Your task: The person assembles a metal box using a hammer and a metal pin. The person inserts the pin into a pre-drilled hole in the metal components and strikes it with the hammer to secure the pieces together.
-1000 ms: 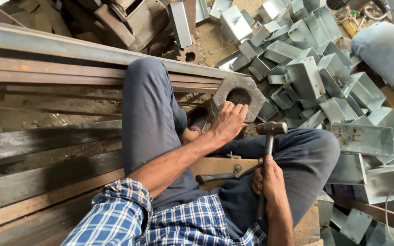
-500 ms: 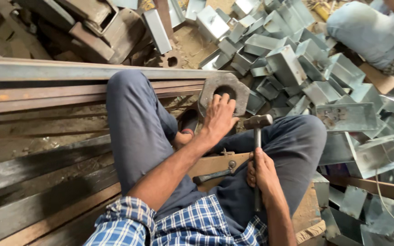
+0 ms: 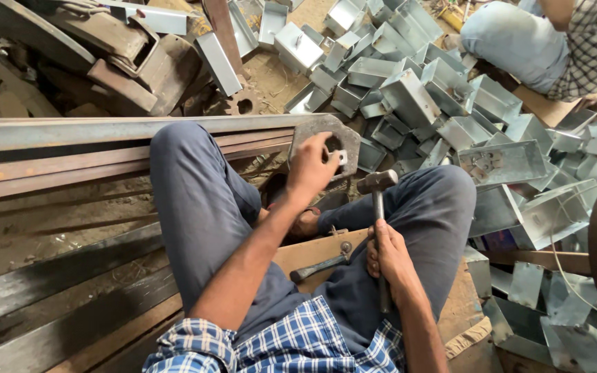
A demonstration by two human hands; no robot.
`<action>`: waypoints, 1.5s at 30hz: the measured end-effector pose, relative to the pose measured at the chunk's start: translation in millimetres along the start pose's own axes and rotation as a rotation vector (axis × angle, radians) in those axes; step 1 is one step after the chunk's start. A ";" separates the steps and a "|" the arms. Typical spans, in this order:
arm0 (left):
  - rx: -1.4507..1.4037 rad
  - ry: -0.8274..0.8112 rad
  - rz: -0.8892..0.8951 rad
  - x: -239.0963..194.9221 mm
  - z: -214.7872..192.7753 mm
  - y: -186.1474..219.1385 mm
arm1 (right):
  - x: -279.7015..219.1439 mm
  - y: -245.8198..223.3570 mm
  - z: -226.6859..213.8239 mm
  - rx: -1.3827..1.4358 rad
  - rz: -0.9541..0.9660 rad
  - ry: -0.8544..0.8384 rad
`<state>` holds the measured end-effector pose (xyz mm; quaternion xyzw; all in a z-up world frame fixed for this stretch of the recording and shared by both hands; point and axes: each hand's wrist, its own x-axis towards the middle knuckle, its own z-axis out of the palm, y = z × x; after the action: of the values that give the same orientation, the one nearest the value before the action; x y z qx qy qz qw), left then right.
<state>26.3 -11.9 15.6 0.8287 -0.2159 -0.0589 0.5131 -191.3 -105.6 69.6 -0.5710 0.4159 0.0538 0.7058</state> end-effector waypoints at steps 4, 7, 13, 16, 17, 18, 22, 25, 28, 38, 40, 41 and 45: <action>-1.079 -0.238 -0.567 13.1 -2.3 -25.2 | -2.0 0.7 -1.0 0.020 0.009 0.005; -0.381 0.071 -0.196 3.4 -2.3 -22.1 | -0.9 -0.3 -0.1 0.014 0.010 -0.004; 0.332 0.189 0.054 -11.8 5.6 -8.1 | -5.5 -1.6 0.8 -0.017 -0.005 -0.011; 0.341 0.176 0.077 -13.7 12.9 -15.3 | -5.8 -1.6 -0.2 -0.017 -0.026 -0.014; 0.342 0.178 0.072 -13.1 13.8 -18.2 | -4.9 -1.0 0.5 0.000 -0.029 -0.019; 0.312 0.172 0.062 -11.2 14.2 -21.0 | -4.2 -0.6 0.5 -0.003 -0.027 -0.022; 0.232 0.259 0.131 -10.8 13.1 -28.3 | -2.2 1.7 1.1 -0.017 -0.006 -0.003; 0.254 0.198 0.034 -13.4 12.8 -25.8 | 1.4 3.1 0.7 -0.053 -0.014 -0.001; 0.251 0.179 0.023 -12.4 8.9 -22.7 | 4.4 6.7 1.2 -0.067 -0.033 -0.003; 0.269 0.123 0.079 -25.5 -0.7 -11.1 | 5.4 6.2 2.0 -0.087 -0.048 0.012; 0.344 0.243 0.249 -28.1 0.7 -14.4 | 4.1 4.7 4.1 -0.099 -0.055 0.011; 0.344 0.245 0.245 -28.4 1.3 -16.7 | 2.9 4.2 4.6 -0.110 -0.061 0.010; 0.304 0.114 0.093 -25.6 2.9 -24.0 | -1.5 3.3 5.6 -0.126 -0.071 -0.003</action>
<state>9.5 5.5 -10.0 0.8878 -0.2309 0.0454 0.3956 -191.2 -99.0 68.0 -0.6286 0.3901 0.0555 0.6705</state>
